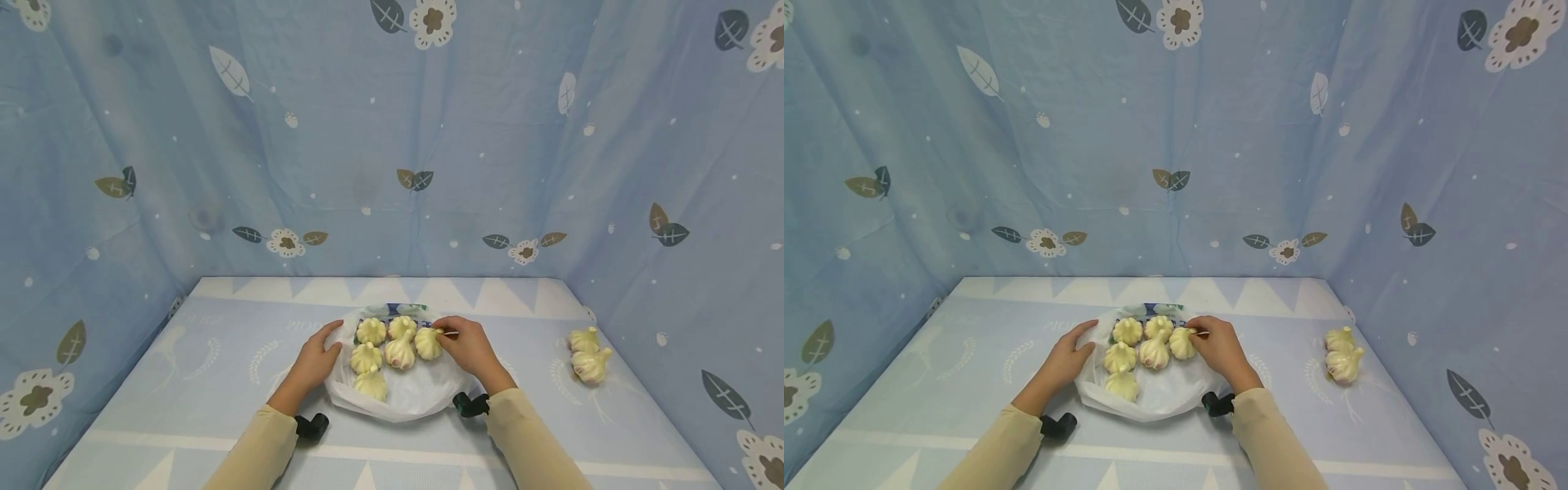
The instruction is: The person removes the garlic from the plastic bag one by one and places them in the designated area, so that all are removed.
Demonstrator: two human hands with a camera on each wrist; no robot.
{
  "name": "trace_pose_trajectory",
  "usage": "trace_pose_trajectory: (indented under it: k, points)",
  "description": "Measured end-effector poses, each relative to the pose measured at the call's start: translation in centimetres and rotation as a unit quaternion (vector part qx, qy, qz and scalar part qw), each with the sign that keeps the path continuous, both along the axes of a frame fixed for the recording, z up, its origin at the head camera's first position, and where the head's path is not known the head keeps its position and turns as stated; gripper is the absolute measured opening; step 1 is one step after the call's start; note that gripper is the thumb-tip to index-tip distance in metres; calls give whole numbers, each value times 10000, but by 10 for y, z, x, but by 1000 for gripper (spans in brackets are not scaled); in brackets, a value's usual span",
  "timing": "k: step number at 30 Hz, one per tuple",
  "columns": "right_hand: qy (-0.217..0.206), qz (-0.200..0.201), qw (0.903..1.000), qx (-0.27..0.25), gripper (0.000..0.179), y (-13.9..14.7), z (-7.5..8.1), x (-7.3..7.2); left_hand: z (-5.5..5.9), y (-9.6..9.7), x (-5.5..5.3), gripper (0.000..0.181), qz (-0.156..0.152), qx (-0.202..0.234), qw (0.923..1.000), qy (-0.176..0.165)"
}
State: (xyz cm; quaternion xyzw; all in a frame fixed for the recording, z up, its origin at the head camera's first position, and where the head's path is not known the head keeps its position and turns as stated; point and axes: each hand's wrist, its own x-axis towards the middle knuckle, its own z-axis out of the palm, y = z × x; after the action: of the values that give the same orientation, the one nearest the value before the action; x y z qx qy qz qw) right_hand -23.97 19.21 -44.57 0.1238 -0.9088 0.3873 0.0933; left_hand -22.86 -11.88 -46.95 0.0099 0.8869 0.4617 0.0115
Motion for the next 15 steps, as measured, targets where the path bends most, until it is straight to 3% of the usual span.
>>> trace_pose_trajectory:
  k: [15]
  points:
    - [151, 32, 9995, -269, 22, -1, 15, 4, 0, 1, -1, 52, -39, -12, 10000, 83]
